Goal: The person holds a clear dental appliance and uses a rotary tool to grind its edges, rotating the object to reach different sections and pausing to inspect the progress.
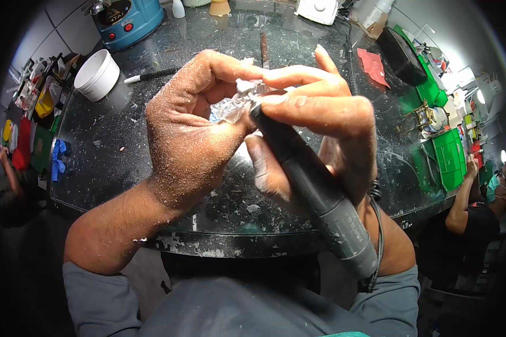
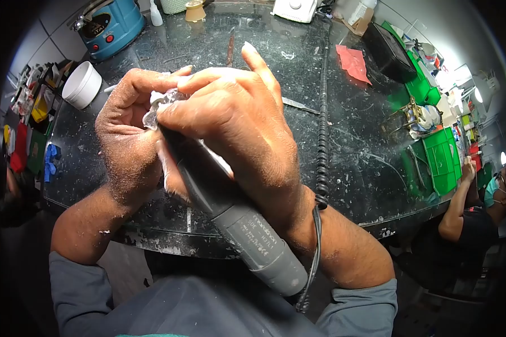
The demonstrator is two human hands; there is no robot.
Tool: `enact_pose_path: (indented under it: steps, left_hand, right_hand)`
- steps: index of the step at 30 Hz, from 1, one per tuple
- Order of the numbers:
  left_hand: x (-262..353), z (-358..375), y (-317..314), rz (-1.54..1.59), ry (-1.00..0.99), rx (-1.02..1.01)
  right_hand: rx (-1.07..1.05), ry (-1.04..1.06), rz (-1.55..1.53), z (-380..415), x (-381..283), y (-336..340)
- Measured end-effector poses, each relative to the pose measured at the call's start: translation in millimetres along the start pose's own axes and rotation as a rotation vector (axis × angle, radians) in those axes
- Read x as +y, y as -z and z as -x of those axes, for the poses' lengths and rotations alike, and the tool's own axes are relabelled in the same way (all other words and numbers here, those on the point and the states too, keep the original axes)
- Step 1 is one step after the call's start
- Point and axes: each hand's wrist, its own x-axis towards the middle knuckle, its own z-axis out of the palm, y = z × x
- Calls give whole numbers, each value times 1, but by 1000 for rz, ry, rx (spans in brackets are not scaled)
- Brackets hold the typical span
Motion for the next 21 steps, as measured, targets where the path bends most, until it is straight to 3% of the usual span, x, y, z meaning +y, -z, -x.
enact_pose_path:
  steps: [3,5,8,9,11,13,15,21]
  left_hand:
    - [-1,1,2,-20,57,33]
    - [-1,0,2,41,-13,-12]
    - [-2,1,1,54,26,12]
    - [-2,1,1,49,44,27]
    - [-2,1,0,94,43,12]
    - [1,2,-1,134,41,-2]
    - [7,1,-5,18,49,24]
    - [-2,1,0,31,-5,8]
  right_hand:
    - [62,-17,-84,3,3,-2]
    - [60,-14,-85,2,3,-3]
    - [215,-76,-137,2,2,-12]
    - [214,-77,-136,1,2,-8]
    - [-9,22,-33,-1,2,2]
    - [-14,50,-63,0,3,1]
    - [124,-78,-128,1,0,1]
    - [14,-37,-117,2,6,3]
